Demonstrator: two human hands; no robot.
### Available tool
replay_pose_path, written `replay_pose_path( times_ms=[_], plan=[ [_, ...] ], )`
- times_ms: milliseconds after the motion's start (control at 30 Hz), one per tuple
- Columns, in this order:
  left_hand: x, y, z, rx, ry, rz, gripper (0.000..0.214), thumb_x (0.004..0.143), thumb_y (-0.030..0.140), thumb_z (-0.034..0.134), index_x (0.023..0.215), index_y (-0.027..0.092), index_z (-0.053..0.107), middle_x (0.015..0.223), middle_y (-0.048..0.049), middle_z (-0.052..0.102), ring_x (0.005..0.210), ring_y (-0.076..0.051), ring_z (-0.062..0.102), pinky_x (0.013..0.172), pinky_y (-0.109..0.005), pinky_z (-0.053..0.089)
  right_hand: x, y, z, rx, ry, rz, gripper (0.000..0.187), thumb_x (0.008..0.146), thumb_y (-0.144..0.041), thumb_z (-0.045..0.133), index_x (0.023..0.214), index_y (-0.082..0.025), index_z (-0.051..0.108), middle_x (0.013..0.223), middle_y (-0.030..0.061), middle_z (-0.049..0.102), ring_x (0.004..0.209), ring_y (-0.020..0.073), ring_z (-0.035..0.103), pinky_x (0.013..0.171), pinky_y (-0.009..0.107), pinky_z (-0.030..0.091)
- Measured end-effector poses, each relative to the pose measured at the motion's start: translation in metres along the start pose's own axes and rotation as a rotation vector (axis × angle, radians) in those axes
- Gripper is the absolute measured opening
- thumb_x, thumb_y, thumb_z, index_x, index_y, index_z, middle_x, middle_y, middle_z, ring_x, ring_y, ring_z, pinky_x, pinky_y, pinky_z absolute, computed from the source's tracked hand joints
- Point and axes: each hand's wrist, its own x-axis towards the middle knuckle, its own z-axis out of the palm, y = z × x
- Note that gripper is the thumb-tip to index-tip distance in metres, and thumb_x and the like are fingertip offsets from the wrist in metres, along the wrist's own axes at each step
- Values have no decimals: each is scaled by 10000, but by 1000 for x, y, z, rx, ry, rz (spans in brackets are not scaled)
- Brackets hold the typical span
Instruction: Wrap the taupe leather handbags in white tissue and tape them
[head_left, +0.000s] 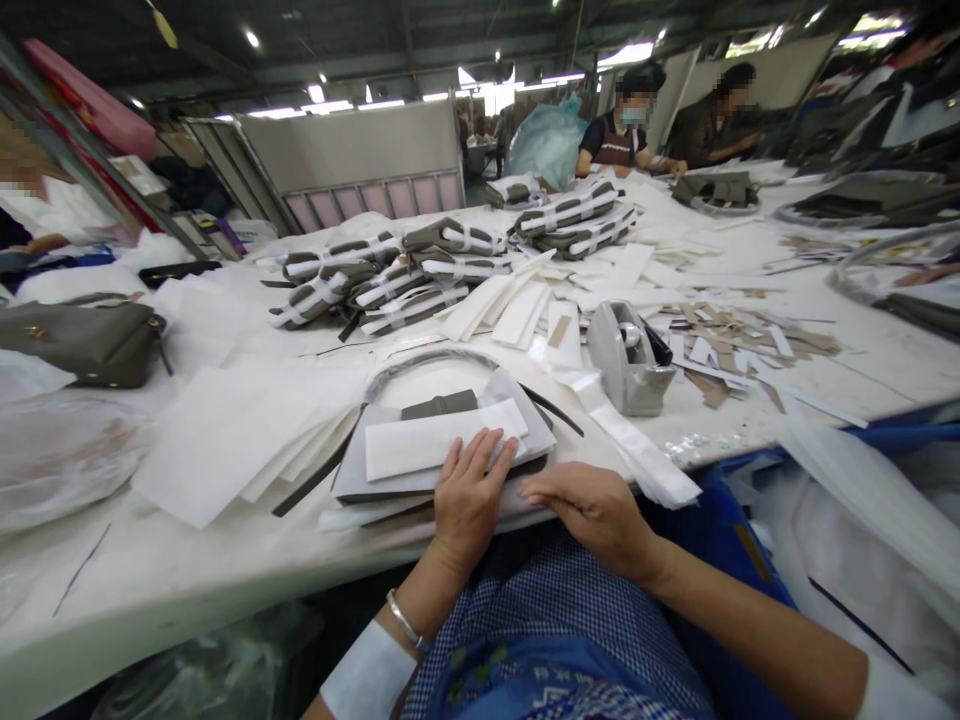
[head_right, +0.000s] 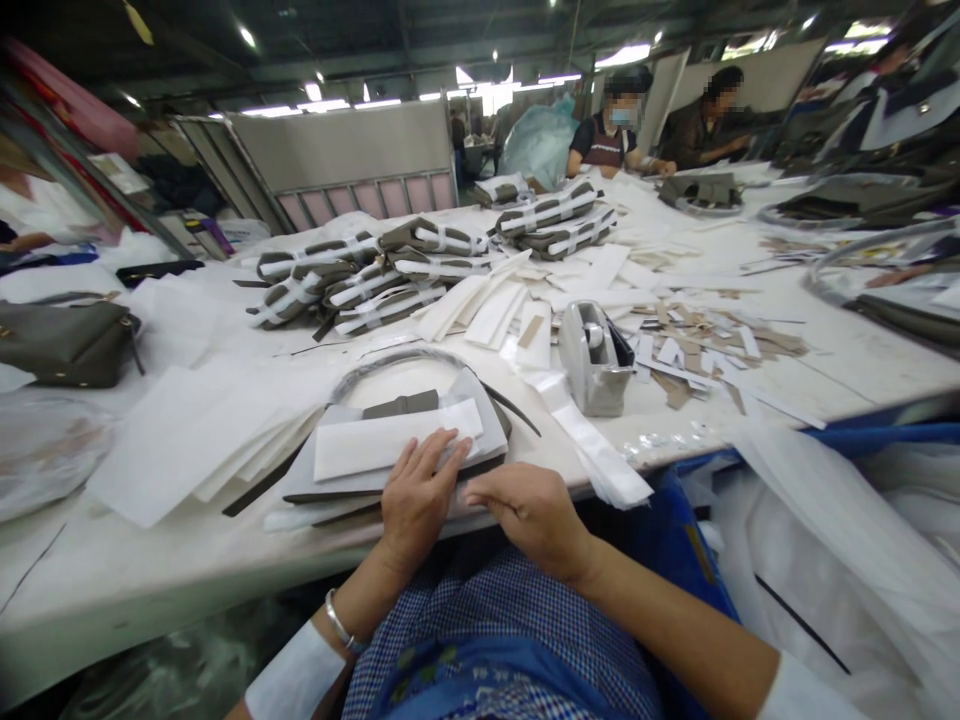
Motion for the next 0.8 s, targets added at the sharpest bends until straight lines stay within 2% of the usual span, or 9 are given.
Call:
replay_pose_path(
  times_ms=[133, 233, 333, 433, 500, 567, 700, 800],
  plan=[
    [-2, 0, -2, -26, -25, -17, 460, 910, 135, 616, 1350, 254, 550, 1250, -80, 632, 1164, -247, 581, 1100, -472, 420, 29, 7, -4, -115, -36, -48, 131, 947, -242, 610, 920, -246, 739, 884, -21, 773, 817, 155, 723, 790, 266, 547],
    [-3, -1, -2, -55, -1, -7, 405, 908, 108, 605, 1298, 214, 576, 1159, -65, 653, 1079, -224, 601, 1095, -431, 432, 48, 15, -4, -217, -42, -73, 161, 950, -301, 609, 900, -250, 753, 859, -21, 774, 782, 165, 724, 758, 275, 540],
    [-2, -3, -2, -67, 37, -8, 265, 917, 91, 578, 1167, 168, 624, 1074, -61, 664, 997, -204, 614, 1067, -382, 456, 65, 23, 0, -259, -70, -25, 172, 943, -306, 614, 868, -259, 761, 855, -35, 775, 792, 166, 725, 753, 272, 532],
    [0, -4, -4, -75, 56, -20, 177, 934, 111, 553, 1089, 156, 626, 1017, -72, 665, 936, -203, 619, 972, -348, 516, 78, 32, 5, -256, -129, 74, 160, 923, -267, 635, 822, -269, 759, 854, -51, 773, 819, 161, 720, 773, 270, 521],
    [1, -5, -5, -88, 61, -24, 164, 951, 134, 526, 1088, 154, 615, 1001, -83, 667, 918, -213, 622, 890, -337, 548, 84, 39, 9, -272, -190, 106, 129, 901, -244, 661, 810, -263, 751, 855, -43, 769, 828, 167, 709, 803, 288, 509],
    [1, -6, -6, -105, 80, -28, 172, 968, 158, 499, 1106, 142, 600, 998, -93, 673, 923, -224, 627, 849, -334, 559, 88, 46, 12, -291, -260, 80, 91, 874, -223, 695, 801, -248, 742, 835, -25, 758, 855, 183, 686, 833, 313, 499],
    [-1, -8, -6, -140, 80, -25, 231, 971, 152, 491, 1185, 132, 578, 1013, -93, 677, 935, -215, 630, 881, -336, 557, 95, 54, 15, -291, -347, -6, 66, 820, -199, 748, 761, -225, 734, 902, 22, 711, 935, 210, 605, 873, 352, 494],
    [0, -10, -7, -152, 30, 24, 274, 953, 126, 523, 1215, 164, 593, 1045, -86, 677, 934, -206, 628, 909, -349, 558, 103, 57, 15, -256, -418, 27, 66, 795, -171, 759, 758, -217, 730, 965, 34, 667, 942, 198, 583, 870, 341, 502]
  ],
)
